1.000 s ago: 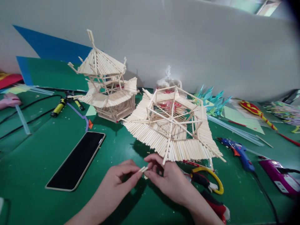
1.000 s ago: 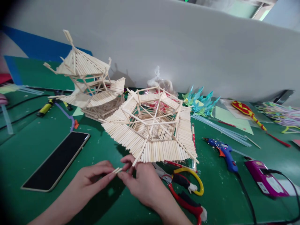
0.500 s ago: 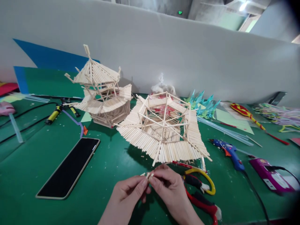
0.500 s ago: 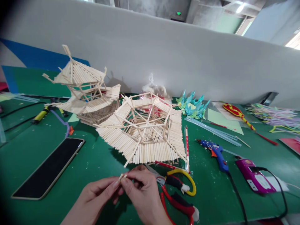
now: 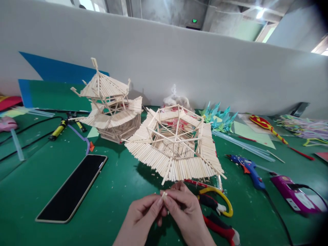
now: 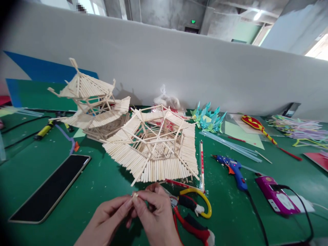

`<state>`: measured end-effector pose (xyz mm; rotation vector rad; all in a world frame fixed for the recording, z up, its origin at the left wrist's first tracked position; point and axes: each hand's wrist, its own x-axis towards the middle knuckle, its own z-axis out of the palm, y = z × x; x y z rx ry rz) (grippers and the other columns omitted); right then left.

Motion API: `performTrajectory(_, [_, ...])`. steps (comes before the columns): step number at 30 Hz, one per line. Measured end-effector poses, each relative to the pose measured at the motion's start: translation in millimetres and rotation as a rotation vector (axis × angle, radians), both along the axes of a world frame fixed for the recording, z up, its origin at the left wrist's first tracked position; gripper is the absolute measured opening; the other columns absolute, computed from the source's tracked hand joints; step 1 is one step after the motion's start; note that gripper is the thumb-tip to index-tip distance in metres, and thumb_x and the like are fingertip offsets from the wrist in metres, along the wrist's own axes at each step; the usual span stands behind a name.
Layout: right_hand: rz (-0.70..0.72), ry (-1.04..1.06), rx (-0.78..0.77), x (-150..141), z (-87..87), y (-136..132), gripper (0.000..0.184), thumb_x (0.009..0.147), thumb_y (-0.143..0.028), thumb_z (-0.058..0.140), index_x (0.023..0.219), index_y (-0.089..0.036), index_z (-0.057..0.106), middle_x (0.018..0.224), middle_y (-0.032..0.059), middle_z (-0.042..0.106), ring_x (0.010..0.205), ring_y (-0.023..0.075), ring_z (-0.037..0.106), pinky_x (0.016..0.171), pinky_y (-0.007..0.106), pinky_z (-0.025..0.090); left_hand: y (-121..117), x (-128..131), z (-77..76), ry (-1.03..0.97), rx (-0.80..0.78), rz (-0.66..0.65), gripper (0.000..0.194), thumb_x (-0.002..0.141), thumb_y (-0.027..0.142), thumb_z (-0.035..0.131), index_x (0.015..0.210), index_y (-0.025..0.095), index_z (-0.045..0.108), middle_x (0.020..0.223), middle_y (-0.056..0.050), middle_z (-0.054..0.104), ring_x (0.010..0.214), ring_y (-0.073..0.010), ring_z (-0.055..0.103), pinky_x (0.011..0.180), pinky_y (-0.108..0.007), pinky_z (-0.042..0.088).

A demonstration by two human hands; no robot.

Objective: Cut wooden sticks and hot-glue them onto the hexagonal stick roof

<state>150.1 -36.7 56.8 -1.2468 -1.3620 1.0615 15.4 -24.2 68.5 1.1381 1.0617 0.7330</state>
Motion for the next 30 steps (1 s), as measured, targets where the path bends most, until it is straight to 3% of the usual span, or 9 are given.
performTrajectory(5, [0.018, 0.172, -0.03, -2, 0.2, -2, 0.015, 0.08, -0.027, 0.056, 0.081, -0.027, 0.071, 0.049, -0.0016, 0.057, 0.059, 0.0159, 0.05, 0.058, 0.029, 0.041, 0, 0, -5.6, -0.064, -0.109, -0.001, 0.033, 0.078, 0.039, 0.053, 0.058, 0.014, 0.059, 0.054, 0.001, 0.048, 0.054, -0.0118, 0.04, 0.052, -0.023, 0.033])
performTrajectory(13, [0.014, 0.481, -0.204, -9, -0.1, -1, 0.016, 0.078, -0.03, 0.058, 0.07, -0.019, 0.066, 0.041, -0.0054, 0.051, 0.035, 0.01, 0.052, 0.038, 0.02, 0.037, -5, 7, 3.1, -0.154, -0.242, 0.031, 0.031, 0.077, 0.036, 0.055, 0.056, 0.013, 0.061, 0.053, 0.001, 0.049, 0.054, -0.0115, 0.04, 0.053, -0.023, 0.031])
performTrajectory(20, [-0.086, 0.515, -0.261, -11, -8.2, -1, 0.019, 0.074, -0.033, 0.06, 0.065, -0.016, 0.059, 0.051, -0.0055, 0.048, 0.034, 0.0094, 0.051, 0.036, 0.021, 0.039, -9, 12, 8.4, -0.318, -0.412, 0.127, 0.027, 0.077, 0.031, 0.056, 0.056, 0.014, 0.062, 0.054, 0.001, 0.055, 0.047, -0.008, 0.038, 0.048, -0.02, 0.028])
performTrajectory(26, [-0.14, 0.457, -0.256, -10, -7.0, 1, 0.019, 0.073, -0.03, 0.062, 0.062, -0.016, 0.06, 0.053, -0.0047, 0.05, 0.036, 0.0091, 0.05, 0.039, 0.022, 0.039, -8, 15, 5.2, -0.344, -0.457, 0.155, 0.023, 0.074, 0.031, 0.06, 0.057, 0.015, 0.062, 0.053, 0.002, 0.052, 0.047, -0.0077, 0.036, 0.049, -0.02, 0.028])
performTrajectory(30, [-0.171, 0.43, -0.253, -11, -9.2, 2, 0.019, 0.072, -0.029, 0.063, 0.059, -0.016, 0.059, 0.052, -0.0045, 0.052, 0.038, 0.0087, 0.049, 0.043, 0.023, 0.039, -8, 14, 1.2, -0.283, -0.393, 0.148, 0.03, 0.076, 0.033, 0.057, 0.053, 0.014, 0.059, 0.051, 0.003, 0.049, 0.047, -0.008, 0.035, 0.049, -0.021, 0.027])
